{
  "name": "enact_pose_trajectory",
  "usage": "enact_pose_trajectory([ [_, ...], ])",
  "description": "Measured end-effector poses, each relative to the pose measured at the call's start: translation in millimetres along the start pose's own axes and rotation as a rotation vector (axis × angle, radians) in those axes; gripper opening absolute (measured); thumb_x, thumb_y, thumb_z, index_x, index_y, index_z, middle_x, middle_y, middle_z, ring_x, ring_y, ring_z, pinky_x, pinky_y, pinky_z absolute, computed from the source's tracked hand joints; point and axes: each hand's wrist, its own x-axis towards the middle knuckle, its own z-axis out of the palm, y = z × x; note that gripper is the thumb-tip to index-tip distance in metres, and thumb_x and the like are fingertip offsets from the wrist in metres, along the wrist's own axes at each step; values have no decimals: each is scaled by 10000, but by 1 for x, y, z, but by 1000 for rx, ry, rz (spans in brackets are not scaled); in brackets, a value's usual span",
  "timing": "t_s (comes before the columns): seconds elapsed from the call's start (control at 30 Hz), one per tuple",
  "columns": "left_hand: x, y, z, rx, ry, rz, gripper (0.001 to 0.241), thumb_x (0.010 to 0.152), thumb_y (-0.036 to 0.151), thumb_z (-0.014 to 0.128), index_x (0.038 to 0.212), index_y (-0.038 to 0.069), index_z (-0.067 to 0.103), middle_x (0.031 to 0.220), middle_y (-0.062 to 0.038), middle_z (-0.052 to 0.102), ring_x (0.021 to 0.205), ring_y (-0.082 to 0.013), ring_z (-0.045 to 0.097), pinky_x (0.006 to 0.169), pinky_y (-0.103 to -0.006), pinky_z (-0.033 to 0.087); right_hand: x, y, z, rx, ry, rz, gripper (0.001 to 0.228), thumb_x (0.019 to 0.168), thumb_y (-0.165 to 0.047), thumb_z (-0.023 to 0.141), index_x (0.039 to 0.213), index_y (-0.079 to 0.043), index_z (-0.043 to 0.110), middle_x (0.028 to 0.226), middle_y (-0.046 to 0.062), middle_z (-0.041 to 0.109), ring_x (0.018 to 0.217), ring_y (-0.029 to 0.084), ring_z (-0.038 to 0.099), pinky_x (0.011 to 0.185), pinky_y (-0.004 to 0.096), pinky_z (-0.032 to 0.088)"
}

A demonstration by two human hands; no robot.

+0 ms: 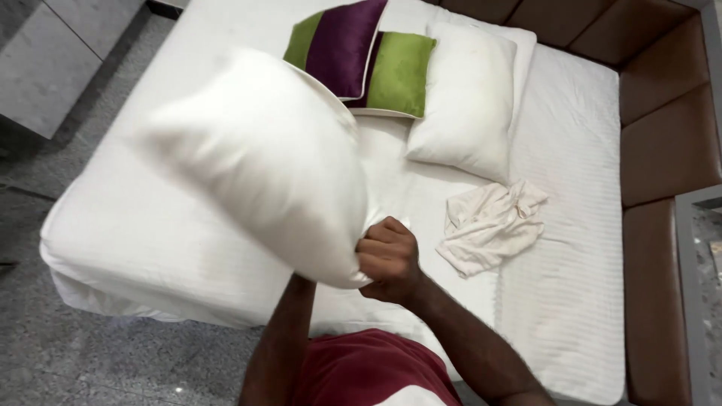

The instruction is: The person inserts a white pillow into a two-toned green and purple pillowcase on a bed. They then insert a second white pillow into a plain white pillowcase, adjusting the fabric to fit the pillow.

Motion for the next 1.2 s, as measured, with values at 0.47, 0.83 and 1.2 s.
enact_pose_trajectory([
  [0.47, -205, -279, -101, -205, 92, -553, 518, 964, 429, 669, 1292, 27, 674, 1359, -198, 662, 1221, -363, 628, 1058, -490, 489, -263, 117, 43, -347, -788, 637, 154, 764, -14, 650, 835, -147, 676, 970, 37, 685, 930, 245, 646, 803, 429, 472],
  [0.83, -65, -81, -107, -330, 793, -71, 699, 854, 303, 821, 1403, 23, 490, 1407, -200, 480, 1222, -362, 542, 973, -464, 508, -173, 154, 126, -136, -685, 599, 126, 828, -112, 749, 944, -89, 706, 1033, 122, 678, 960, 334, 643, 833, 449, 527],
  [1.2, -27, -91, -151, 152, 670, 45, 92, 930, 121, 657, 966, 83, 733, 1116, -98, 667, 1075, -342, 600, 929, -473, 512, -29, 158, 277, -347, -945, 202, 518, 753, -100, 702, 1270, -58, 697, 1637, 110, 413, 1471, 337, 380, 996, 517, 407],
])
